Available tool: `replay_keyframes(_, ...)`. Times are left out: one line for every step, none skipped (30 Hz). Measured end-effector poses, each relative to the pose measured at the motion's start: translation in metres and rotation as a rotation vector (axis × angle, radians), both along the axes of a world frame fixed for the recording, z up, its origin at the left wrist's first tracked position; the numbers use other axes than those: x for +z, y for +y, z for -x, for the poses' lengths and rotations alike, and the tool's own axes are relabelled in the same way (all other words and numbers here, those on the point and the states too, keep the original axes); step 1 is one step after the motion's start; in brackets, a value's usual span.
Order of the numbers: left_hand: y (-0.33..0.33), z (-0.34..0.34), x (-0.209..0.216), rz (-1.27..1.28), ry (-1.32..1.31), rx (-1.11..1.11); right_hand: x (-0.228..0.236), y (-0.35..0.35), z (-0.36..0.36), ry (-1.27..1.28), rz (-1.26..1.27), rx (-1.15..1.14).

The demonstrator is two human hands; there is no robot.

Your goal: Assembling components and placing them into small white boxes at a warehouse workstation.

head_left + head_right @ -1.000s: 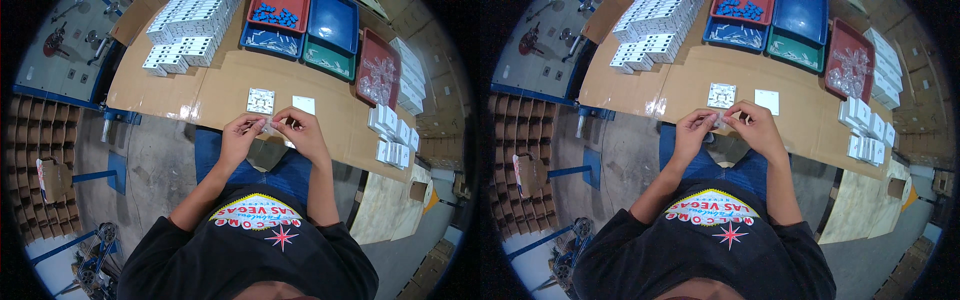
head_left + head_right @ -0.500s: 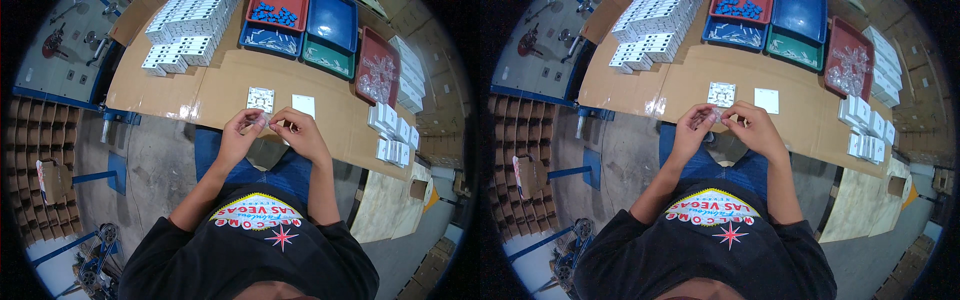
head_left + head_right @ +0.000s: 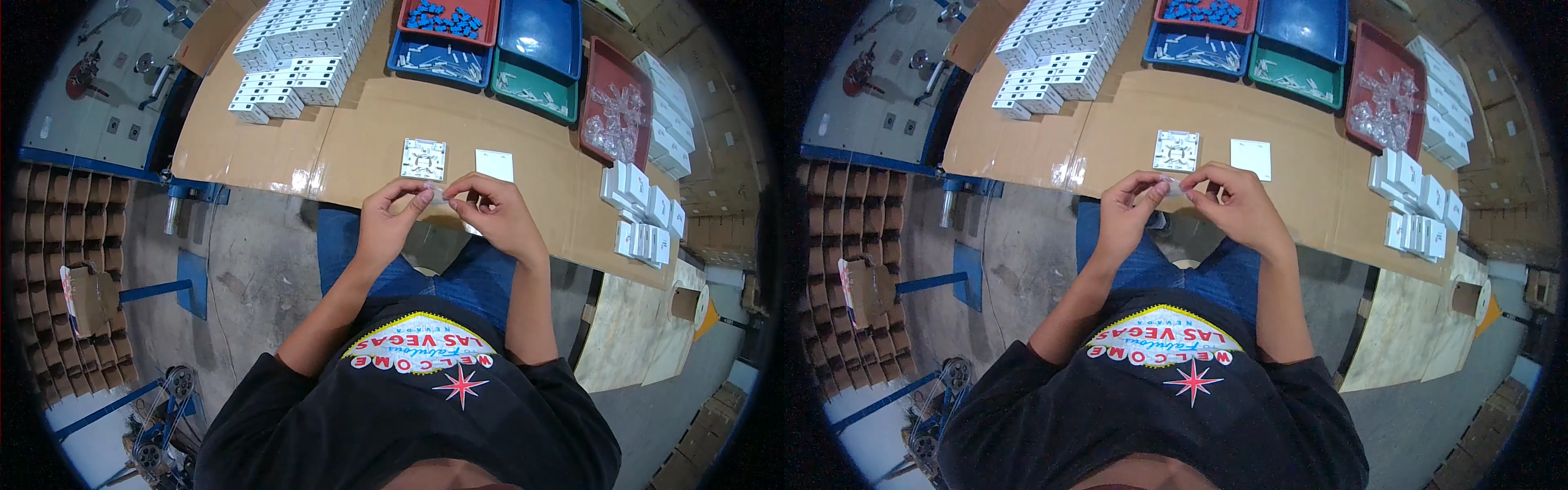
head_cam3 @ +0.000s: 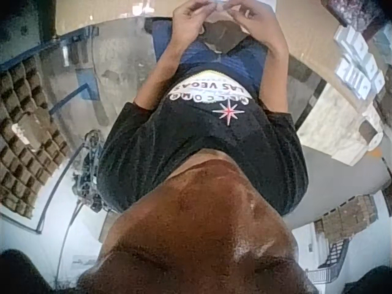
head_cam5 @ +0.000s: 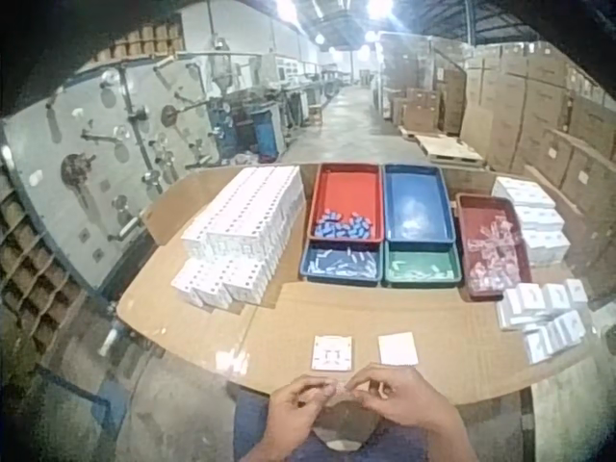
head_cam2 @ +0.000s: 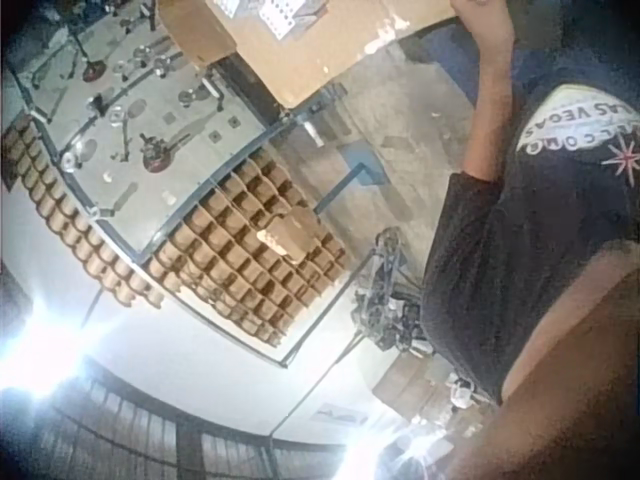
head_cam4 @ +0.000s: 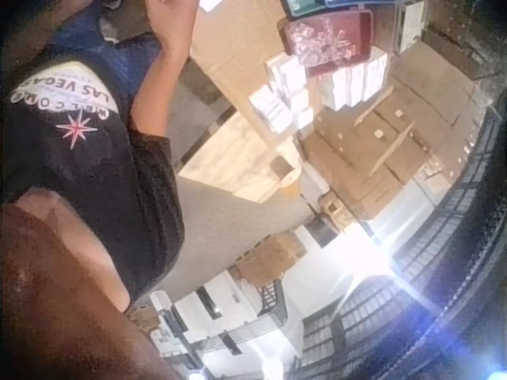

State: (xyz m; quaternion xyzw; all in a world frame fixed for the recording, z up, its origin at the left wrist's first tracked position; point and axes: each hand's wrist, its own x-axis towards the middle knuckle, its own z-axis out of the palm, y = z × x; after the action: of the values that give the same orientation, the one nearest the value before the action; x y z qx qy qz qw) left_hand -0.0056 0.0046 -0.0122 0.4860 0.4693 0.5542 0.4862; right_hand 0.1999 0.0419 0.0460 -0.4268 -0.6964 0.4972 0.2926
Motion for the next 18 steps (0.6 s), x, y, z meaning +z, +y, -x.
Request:
replay_keyframes(0.0,0.0,0.001,0.002,0.0,0.0,0.0,0.0,0.0,0.005,0.027,-0.021)
replay_keyframes(0.0,0.0,0.001,0.014,-0.062,-0.003,-0.001,-0.001,0.001,0.005,0.029,-0.023)
replay_keyframes(0.0,0.0,0.002,0.026,-0.124,-0.005,-0.002,-0.002,0.006,0.116,0.046,-0.081)
replay_keyframes(-0.002,-0.002,0.004,0.027,-0.124,-0.006,-0.004,-0.003,0.01,0.227,0.063,-0.139)
replay_keyframes(-0.003,-0.003,0.006,0.03,-0.185,0.003,-0.005,-0.003,0.013,0.228,0.061,-0.138)
replay_keyframes(-0.003,-0.004,0.007,0.032,-0.246,0.011,-0.007,-0.002,0.015,0.261,0.069,-0.171)
replay_keyframes(-0.003,-0.004,0.007,0.03,-0.245,0.012,-0.008,-0.002,0.016,0.293,0.076,-0.204)
replay_keyframes(-0.003,-0.004,0.006,0.023,-0.262,0.022,-0.008,-0.001,0.016,0.294,0.075,-0.204)
replay_keyframes(-0.003,-0.004,0.006,0.015,-0.278,0.031,-0.008,-0.001,0.016,0.255,0.083,-0.195)
replay_keyframes(-0.002,-0.004,0.006,0.014,-0.278,0.031,-0.008,-0.001,0.016,0.216,0.091,-0.187)
replay_keyframes(-0.002,-0.004,0.007,0.015,-0.274,0.037,-0.009,-0.001,0.016,0.216,0.092,-0.187)
replay_keyframes(-0.002,-0.004,0.007,0.017,-0.27,0.043,-0.009,-0.001,0.017,0.218,0.094,-0.185)
replay_keyframes(-0.002,-0.004,0.007,0.019,-0.27,0.043,-0.01,-0.001,0.018,0.22,0.097,-0.183)
replay_keyframes(-0.002,-0.004,0.006,0.006,-0.268,0.043,-0.012,-0.001,0.018,0.22,0.099,-0.184)
replay_keyframes(-0.003,-0.004,0.006,-0.006,-0.266,0.044,-0.014,-0.001,0.019,0.243,0.126,-0.193)
replay_keyframes(-0.003,-0.005,0.006,-0.004,-0.267,0.043,-0.016,-0.001,0.019,0.266,0.154,-0.202)
replay_keyframes(-0.003,-0.005,0.006,-0.014,-0.256,0.049,-0.015,-0.001,0.019,0.266,0.155,-0.202)
replay_keyframes(-0.003,-0.005,0.007,-0.024,-0.246,0.056,-0.014,-0.001,0.019,0.237,0.152,-0.194)
